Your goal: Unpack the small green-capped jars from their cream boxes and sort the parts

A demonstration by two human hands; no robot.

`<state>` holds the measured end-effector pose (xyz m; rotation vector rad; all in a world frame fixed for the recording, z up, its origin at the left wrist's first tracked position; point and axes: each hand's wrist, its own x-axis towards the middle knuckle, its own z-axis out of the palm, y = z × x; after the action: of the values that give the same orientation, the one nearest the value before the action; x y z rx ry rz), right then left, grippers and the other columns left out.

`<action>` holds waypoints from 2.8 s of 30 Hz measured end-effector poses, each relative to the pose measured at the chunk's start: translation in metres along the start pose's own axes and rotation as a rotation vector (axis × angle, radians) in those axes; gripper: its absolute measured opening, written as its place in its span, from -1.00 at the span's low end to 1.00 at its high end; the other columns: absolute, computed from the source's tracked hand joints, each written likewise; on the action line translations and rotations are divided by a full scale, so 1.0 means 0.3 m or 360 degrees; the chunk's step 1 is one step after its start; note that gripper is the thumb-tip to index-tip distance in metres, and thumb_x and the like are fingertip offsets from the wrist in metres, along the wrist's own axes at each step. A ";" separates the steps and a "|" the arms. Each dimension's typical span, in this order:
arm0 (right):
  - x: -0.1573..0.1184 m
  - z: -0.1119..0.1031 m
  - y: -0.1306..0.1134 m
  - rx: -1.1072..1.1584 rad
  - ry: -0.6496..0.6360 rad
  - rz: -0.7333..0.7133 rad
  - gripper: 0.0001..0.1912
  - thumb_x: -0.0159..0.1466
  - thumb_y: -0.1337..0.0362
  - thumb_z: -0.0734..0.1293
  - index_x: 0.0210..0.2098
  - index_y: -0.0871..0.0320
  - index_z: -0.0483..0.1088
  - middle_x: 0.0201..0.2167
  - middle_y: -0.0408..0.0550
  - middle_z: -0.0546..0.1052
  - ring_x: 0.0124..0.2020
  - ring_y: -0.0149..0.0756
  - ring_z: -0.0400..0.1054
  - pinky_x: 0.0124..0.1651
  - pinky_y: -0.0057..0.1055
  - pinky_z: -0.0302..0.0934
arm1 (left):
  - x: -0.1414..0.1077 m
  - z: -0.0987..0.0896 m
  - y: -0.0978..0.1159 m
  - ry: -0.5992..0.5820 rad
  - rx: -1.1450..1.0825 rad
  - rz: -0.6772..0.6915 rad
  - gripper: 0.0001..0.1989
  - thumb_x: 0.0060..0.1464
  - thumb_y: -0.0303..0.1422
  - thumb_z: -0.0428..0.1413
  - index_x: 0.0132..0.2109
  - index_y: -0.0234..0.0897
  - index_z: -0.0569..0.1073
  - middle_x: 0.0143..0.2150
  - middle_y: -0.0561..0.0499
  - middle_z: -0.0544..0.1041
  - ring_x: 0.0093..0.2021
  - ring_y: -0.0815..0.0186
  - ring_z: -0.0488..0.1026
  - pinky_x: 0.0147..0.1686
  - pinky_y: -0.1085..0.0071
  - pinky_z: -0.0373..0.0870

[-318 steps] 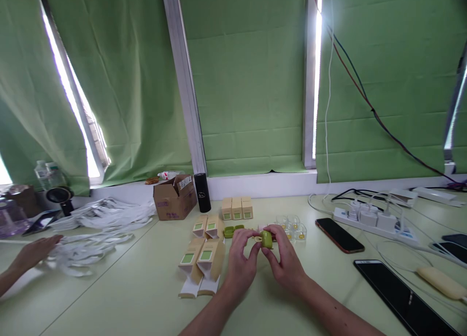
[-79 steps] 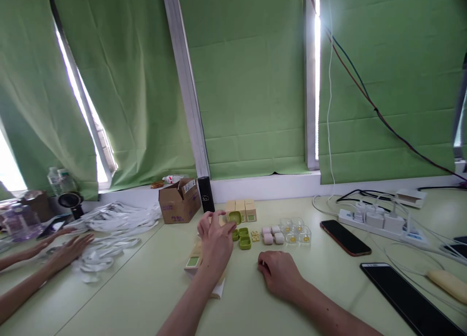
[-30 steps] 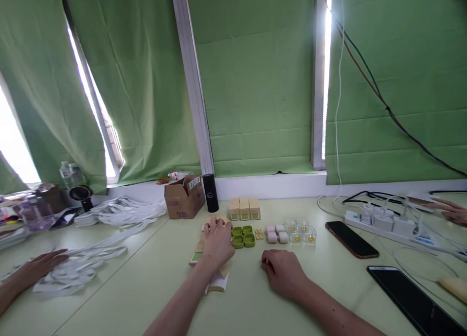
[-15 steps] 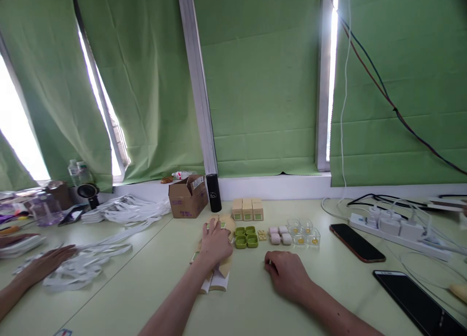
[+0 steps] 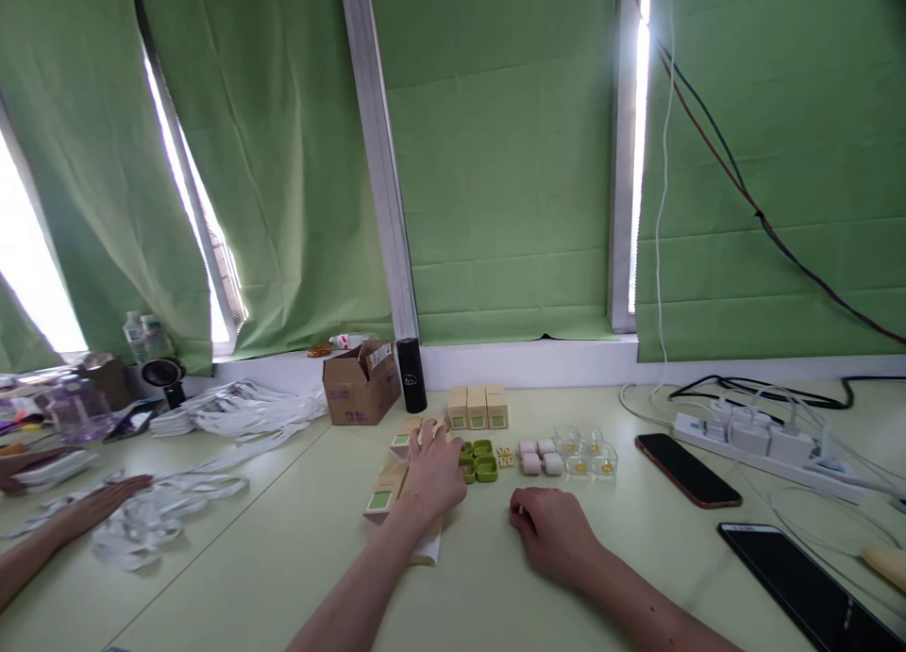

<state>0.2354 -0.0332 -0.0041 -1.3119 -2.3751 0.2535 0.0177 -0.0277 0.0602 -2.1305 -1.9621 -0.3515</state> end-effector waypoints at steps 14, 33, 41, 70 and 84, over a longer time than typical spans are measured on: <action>0.012 0.012 0.031 0.0046 0.0064 -0.0003 -0.86 0.33 0.37 0.29 -0.24 0.12 0.51 -0.23 -0.02 0.66 -0.22 -0.20 0.51 -0.25 -0.40 0.05 | -0.085 0.059 0.191 -0.0127 -0.0434 0.0293 -0.69 0.23 -0.53 -0.04 -0.06 -0.20 0.56 -0.11 -0.12 0.60 0.03 0.11 0.45 -0.09 0.28 0.36; 0.351 -0.125 0.144 -0.0286 0.0322 0.0123 -0.57 0.33 0.45 0.27 0.17 0.11 0.42 0.09 0.08 0.51 0.14 -0.08 0.30 0.13 -0.29 0.14 | -0.100 0.116 0.177 -0.0062 -0.0536 0.0120 -0.79 0.29 -0.35 0.01 -0.10 -0.14 0.54 -0.32 -0.02 0.64 -0.30 0.18 0.57 -0.33 0.35 0.22; 0.512 -0.072 0.118 -0.0385 0.0219 0.0158 -0.26 0.30 0.39 0.33 0.44 0.08 0.10 0.36 0.24 0.24 0.35 0.08 0.04 0.21 -0.16 0.08 | -0.097 0.136 0.157 0.0052 -0.0577 0.0115 -0.76 0.29 -0.37 -0.02 -0.06 -0.14 0.54 -0.39 0.00 0.61 -0.36 0.19 0.55 -0.36 0.33 0.20; 0.305 -0.160 0.122 0.0624 0.0777 0.0141 -0.63 0.33 0.18 0.32 0.09 0.04 0.23 -0.10 -0.07 0.54 -0.11 -0.24 0.49 -0.09 -0.33 0.37 | -0.085 0.138 0.157 0.0734 -0.1314 0.0171 -0.79 0.22 -0.46 0.00 -0.03 -0.25 0.43 -0.23 -0.10 0.58 -0.28 0.20 0.54 -0.26 0.31 0.44; -0.059 -0.028 0.114 0.0867 0.0560 -0.0050 -0.41 0.19 0.30 0.41 0.19 0.06 0.25 0.01 0.01 0.44 -0.05 -0.15 0.40 0.05 -0.20 0.35 | -0.079 0.198 0.186 0.0040 -0.2263 0.0111 -0.39 -0.04 -0.62 0.07 0.17 -0.14 0.27 0.20 -0.15 0.39 0.21 0.16 0.40 0.30 0.08 0.26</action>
<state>0.2736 -0.0299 -0.0133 -0.9644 -1.8503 0.5626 0.0729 -0.0355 -0.0037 -2.7153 -1.7054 -2.2467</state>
